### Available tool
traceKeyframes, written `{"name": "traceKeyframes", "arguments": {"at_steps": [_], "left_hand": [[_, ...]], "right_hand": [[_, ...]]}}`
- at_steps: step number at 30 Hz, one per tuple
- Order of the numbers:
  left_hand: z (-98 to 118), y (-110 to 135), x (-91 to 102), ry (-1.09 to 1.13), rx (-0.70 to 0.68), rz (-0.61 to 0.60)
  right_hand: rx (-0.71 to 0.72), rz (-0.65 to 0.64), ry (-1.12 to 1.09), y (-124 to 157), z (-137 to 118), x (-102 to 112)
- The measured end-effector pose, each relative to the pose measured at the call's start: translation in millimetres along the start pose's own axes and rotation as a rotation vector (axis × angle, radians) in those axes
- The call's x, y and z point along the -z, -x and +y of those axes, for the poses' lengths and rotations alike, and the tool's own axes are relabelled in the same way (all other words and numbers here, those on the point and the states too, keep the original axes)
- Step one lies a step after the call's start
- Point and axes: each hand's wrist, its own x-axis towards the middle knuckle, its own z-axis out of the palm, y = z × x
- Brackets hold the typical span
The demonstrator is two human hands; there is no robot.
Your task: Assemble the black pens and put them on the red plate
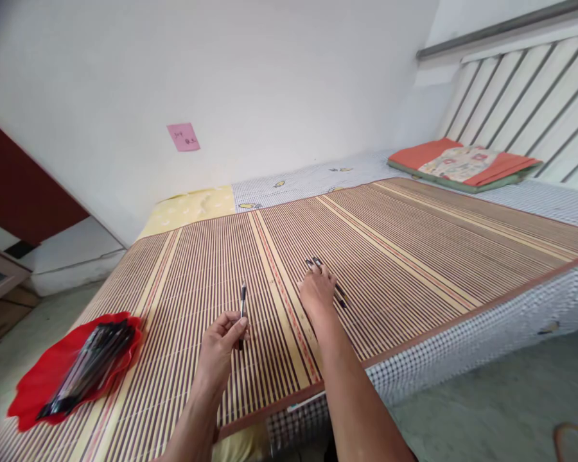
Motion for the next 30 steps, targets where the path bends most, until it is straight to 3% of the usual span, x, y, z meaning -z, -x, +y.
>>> {"name": "traceKeyframes", "arguments": {"at_steps": [5, 12, 21, 25, 30], "left_hand": [[6.2, 3.5, -0.6, -0.039, -0.003, -0.015], [2.1, 1.2, -2.4, -0.006, -0.001, -0.012], [5.1, 3.2, -2.2, 0.006, 0.016, -0.036], [4.4, 2.9, -2.1, 0.036, 0.011, -0.05], [3.1, 2.4, -2.6, 0.04, 0.015, -0.07]], "right_hand": [[0.013, 0.097, -0.051, 2.7, -8.7, 5.9], [0.093, -0.015, -0.028, 2.0, -14.6, -6.6], [0.132, -0.016, -0.203, 11.8, -21.9, -3.0], [0.179, -0.057, -0.164, 13.2, -19.9, 0.6], [0.158, 0.097, -0.321, 13.3, -16.0, 7.9]]}}
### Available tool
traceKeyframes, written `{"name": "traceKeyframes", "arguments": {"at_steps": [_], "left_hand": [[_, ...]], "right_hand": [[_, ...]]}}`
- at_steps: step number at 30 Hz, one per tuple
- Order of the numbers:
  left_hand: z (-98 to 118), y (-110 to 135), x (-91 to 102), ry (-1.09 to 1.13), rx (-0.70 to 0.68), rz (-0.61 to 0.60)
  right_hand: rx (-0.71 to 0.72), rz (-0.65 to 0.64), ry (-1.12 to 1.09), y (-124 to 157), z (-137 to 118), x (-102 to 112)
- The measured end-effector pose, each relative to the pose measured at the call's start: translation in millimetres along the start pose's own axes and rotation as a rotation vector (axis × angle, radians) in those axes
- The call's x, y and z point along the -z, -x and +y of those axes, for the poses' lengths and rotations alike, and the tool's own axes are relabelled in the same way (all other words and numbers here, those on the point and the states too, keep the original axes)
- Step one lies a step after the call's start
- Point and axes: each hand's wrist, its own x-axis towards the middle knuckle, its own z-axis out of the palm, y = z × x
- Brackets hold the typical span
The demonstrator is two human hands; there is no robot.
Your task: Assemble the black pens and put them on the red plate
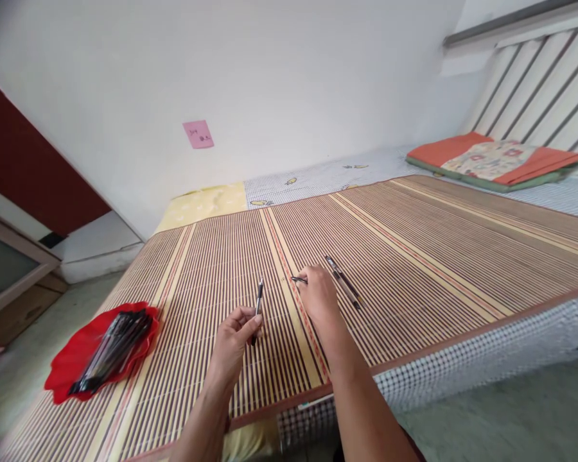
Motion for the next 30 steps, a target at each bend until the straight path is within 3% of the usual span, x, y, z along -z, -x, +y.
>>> {"name": "traceKeyframes", "arguments": {"at_steps": [4, 8, 11, 15, 30], "left_hand": [[-2.7, -0.5, -0.6, -0.022, -0.007, -0.033], [-5.4, 0.1, -1.6, -0.052, 0.002, -0.067], [-6.6, 0.6, -2.9, -0.06, -0.002, -0.084], [-6.7, 0.4, -4.4, -0.074, 0.005, -0.091], [-0.9, 4.2, -4.9, -0.103, -0.071, -0.128]], "right_hand": [[-0.082, 0.115, -0.371, -1.2, -3.1, 4.2], [-0.199, 0.015, -1.039, -1.4, -12.2, 7.6], [-0.217, -0.032, -1.299, -0.6, -17.6, 10.2], [-0.189, -0.11, -1.335, 1.2, -20.9, 12.1], [-0.01, -0.489, -1.116, 8.7, -28.2, 19.7]]}}
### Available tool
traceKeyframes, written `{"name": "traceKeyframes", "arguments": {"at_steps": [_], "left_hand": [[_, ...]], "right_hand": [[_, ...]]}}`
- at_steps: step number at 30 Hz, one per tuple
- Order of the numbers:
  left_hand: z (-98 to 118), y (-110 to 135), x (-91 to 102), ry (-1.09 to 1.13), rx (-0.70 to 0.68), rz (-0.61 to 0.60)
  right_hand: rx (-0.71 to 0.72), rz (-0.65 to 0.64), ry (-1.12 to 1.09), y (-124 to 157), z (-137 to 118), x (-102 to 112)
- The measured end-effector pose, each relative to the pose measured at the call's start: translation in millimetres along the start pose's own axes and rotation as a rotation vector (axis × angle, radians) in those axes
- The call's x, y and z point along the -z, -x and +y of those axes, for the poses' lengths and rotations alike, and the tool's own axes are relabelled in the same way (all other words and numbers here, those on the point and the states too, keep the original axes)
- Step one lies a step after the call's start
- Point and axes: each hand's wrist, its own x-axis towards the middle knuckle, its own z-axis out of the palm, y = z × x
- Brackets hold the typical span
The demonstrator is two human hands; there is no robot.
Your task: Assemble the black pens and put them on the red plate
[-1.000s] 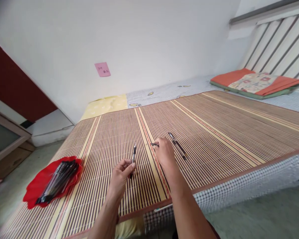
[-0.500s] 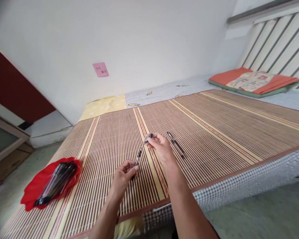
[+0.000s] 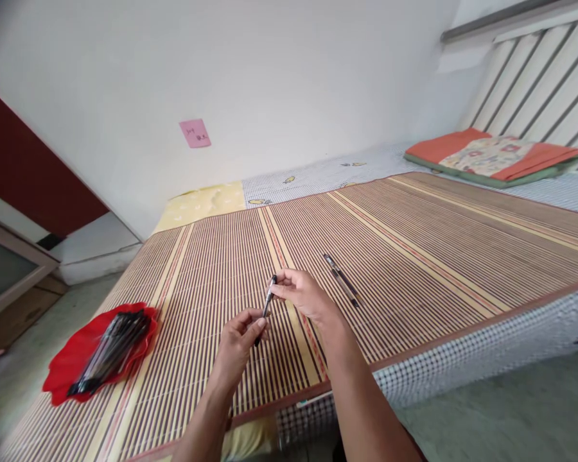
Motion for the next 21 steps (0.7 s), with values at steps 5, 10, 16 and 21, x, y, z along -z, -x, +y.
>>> {"name": "traceKeyframes", "arguments": {"at_steps": [5, 10, 16, 21], "left_hand": [[0.8, 4.5, -5.3, -0.003, -0.018, 0.025], [1.1, 5.0, -10.3, 0.041, -0.02, 0.121], [30.4, 8.1, 61.8, -0.314, -0.084, 0.436], [60.1, 36.5, 167.1, -0.645, -0.006, 0.77]], "right_hand": [[-0.008, -0.06, -0.009, 0.3, -0.5, -6.3], [-0.056, -0.006, 0.008, 0.2, 1.0, -9.5], [-0.106, 0.137, 0.196, -1.4, 10.3, 14.6], [-0.087, 0.126, 0.34, -2.2, 18.4, 30.8]]}}
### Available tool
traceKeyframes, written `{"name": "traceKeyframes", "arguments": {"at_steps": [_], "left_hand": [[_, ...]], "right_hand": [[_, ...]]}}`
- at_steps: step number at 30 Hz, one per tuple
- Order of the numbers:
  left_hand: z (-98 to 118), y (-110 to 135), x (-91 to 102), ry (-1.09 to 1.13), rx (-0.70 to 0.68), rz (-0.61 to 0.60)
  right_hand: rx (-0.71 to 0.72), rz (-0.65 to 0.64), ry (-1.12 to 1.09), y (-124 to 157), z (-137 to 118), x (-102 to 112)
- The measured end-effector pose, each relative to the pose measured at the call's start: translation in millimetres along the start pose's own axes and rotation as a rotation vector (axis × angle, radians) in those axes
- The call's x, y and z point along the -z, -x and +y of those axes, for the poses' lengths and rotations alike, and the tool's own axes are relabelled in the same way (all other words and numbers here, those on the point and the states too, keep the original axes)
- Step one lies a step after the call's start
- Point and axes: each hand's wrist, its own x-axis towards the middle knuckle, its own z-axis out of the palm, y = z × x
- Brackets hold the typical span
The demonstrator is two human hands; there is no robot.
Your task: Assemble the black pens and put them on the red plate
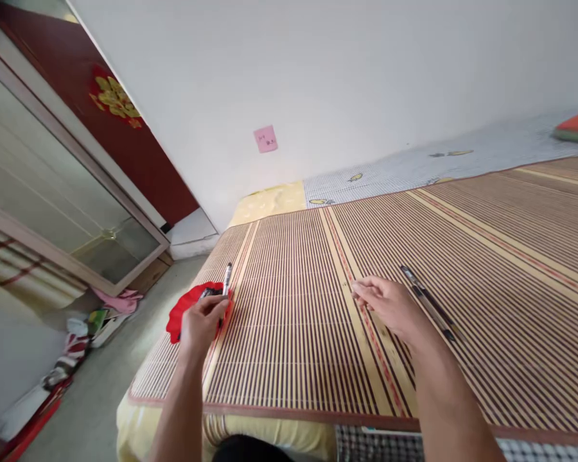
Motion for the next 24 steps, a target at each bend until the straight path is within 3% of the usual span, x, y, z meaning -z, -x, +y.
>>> {"name": "traceKeyframes", "arguments": {"at_steps": [4, 8, 18, 24], "left_hand": [[-32.1, -25.6, 50.1, -0.361, 0.015, 0.094], [-46.6, -38.4, 70.6, -0.507, 0.012, 0.111], [-72.5, -47.3, 63.3, -0.618, 0.037, 0.08], [-79.1, -52.5, 61.4, -0.612, 0.012, 0.073]], "right_hand": [[0.021, 0.003, 0.033, -1.2, 1.0, -2.6], [0.013, -0.012, 0.068, -0.5, -3.4, -6.3], [-0.015, -0.036, 0.195, 1.5, -2.2, 3.6], [-0.01, -0.041, 0.163, 3.9, -10.9, 0.0]]}}
